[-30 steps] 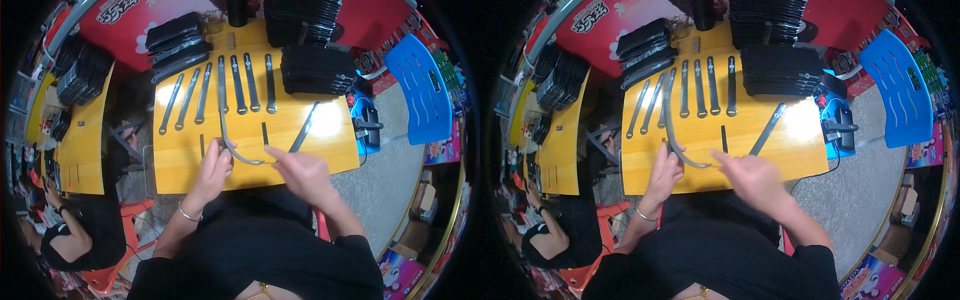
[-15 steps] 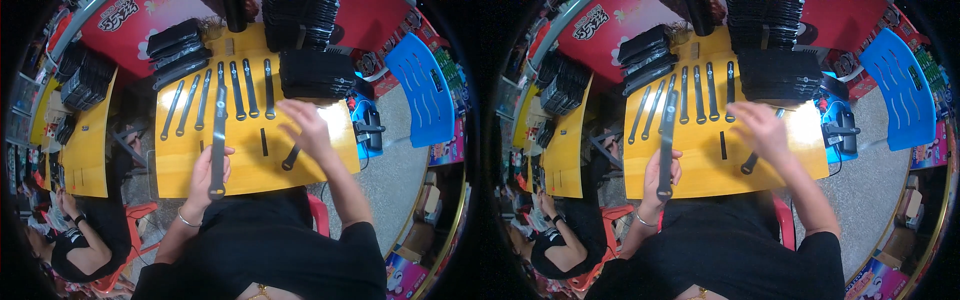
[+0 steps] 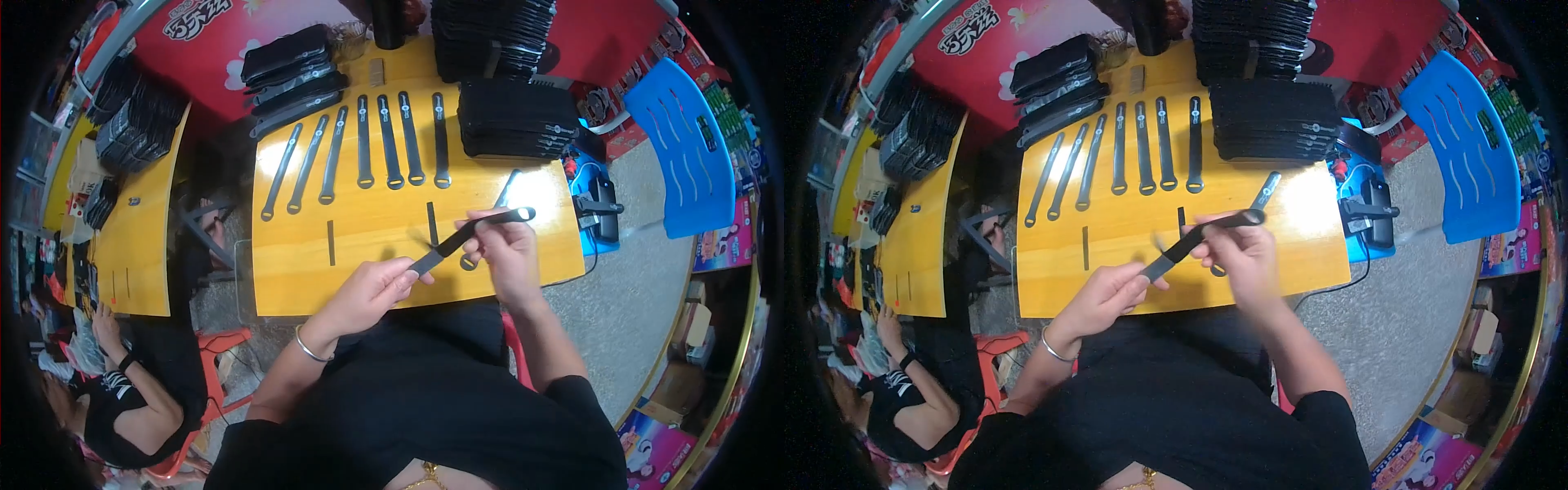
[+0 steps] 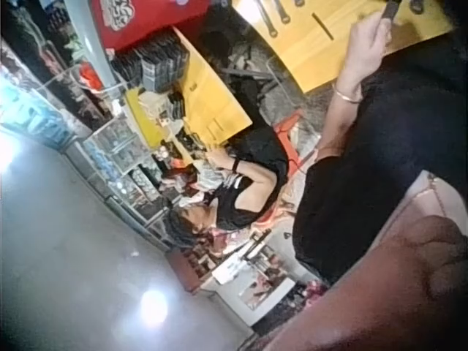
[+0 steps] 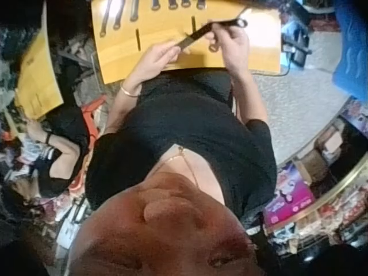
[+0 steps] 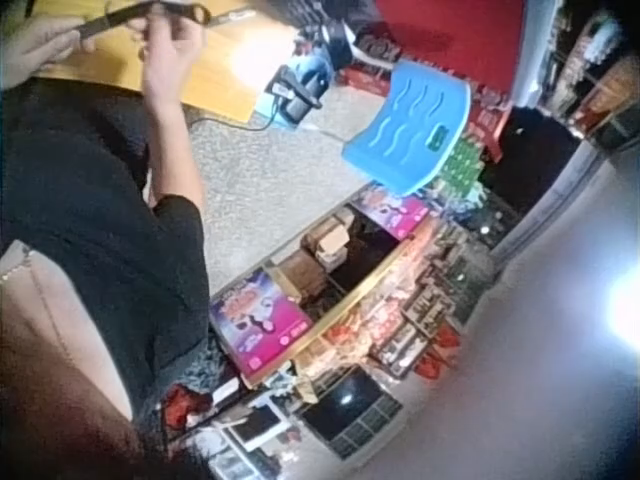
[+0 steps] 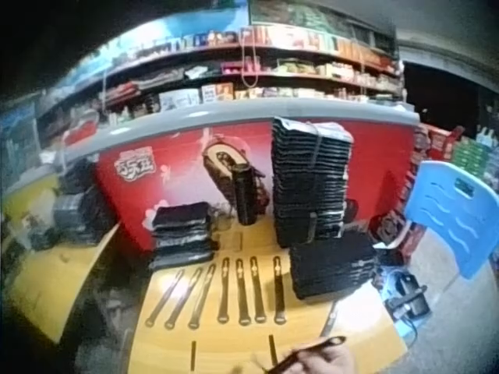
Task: Assembling metal hardware components onto leather straps.
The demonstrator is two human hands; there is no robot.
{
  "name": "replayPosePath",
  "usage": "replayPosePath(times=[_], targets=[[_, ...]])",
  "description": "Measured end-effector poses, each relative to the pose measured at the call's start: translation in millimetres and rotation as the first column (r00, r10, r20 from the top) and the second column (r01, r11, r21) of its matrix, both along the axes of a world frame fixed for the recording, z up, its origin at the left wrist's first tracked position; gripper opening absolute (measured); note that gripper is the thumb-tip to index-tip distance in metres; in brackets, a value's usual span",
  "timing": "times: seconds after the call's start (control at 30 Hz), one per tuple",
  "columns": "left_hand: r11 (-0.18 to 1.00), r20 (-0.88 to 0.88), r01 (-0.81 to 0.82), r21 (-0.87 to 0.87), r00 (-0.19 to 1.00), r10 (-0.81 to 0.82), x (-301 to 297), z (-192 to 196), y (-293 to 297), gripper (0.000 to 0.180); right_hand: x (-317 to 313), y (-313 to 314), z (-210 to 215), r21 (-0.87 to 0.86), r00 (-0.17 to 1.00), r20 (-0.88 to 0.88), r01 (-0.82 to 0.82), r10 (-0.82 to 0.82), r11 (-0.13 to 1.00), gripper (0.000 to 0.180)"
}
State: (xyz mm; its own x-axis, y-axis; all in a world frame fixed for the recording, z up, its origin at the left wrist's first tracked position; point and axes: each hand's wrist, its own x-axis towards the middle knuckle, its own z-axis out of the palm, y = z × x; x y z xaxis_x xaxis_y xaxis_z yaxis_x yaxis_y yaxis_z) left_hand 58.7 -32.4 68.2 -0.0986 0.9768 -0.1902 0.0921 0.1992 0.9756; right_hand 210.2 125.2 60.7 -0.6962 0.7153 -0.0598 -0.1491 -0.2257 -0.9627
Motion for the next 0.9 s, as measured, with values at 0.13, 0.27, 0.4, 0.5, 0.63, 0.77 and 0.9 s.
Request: replayPosePath(times=[0.13, 0.27, 0.4, 0.5, 0.63, 0.77, 0.9], targets=[[0.998, 0.010, 0.060, 0.016, 0.998, -0.060, -2, 7, -2, 0.025, 13, 17, -5, -0.223, 0.989, 0.051, 0.150, -0.142, 0.963, 0.015], [0.994, -0.012, 0.106, 0.012, 0.994, -0.105, -14, 11, -14, 0.029, 44, 71, -7, -0.169, 0.904, -0.168, 0.368, -0.394, 0.914, 0.017], [0.987, -0.084, 0.161, -0.021, 0.983, -0.163, -23, 16, -24, 0.029, 64, 86, -2, -0.016, 0.864, -0.234, 0.455, -0.446, 0.890, 0.019], [0.986, -0.045, 0.126, -0.107, 0.990, -0.131, -41, 21, -39, 0.028, 93, 119, -3, 0.133, 0.733, -0.299, 0.666, -0.611, 0.734, 0.019], [0.989, 0.078, 0.014, -0.147, 0.997, -0.003, -51, 26, -49, 0.029, 96, 107, -22, 0.671, 0.809, -0.149, 0.505, -0.568, 0.543, 0.017], [0.992, 0.099, -0.041, -0.118, 0.994, 0.053, -47, 26, -43, 0.029, 96, 87, -66, 0.928, 0.848, 0.257, -0.082, -0.463, 0.365, 0.032], [0.996, 0.120, -0.016, -0.092, 0.992, 0.027, -50, 17, -40, 0.031, 90, 69, -64, 0.916, 0.807, 0.394, -0.302, -0.440, 0.265, 0.036]])
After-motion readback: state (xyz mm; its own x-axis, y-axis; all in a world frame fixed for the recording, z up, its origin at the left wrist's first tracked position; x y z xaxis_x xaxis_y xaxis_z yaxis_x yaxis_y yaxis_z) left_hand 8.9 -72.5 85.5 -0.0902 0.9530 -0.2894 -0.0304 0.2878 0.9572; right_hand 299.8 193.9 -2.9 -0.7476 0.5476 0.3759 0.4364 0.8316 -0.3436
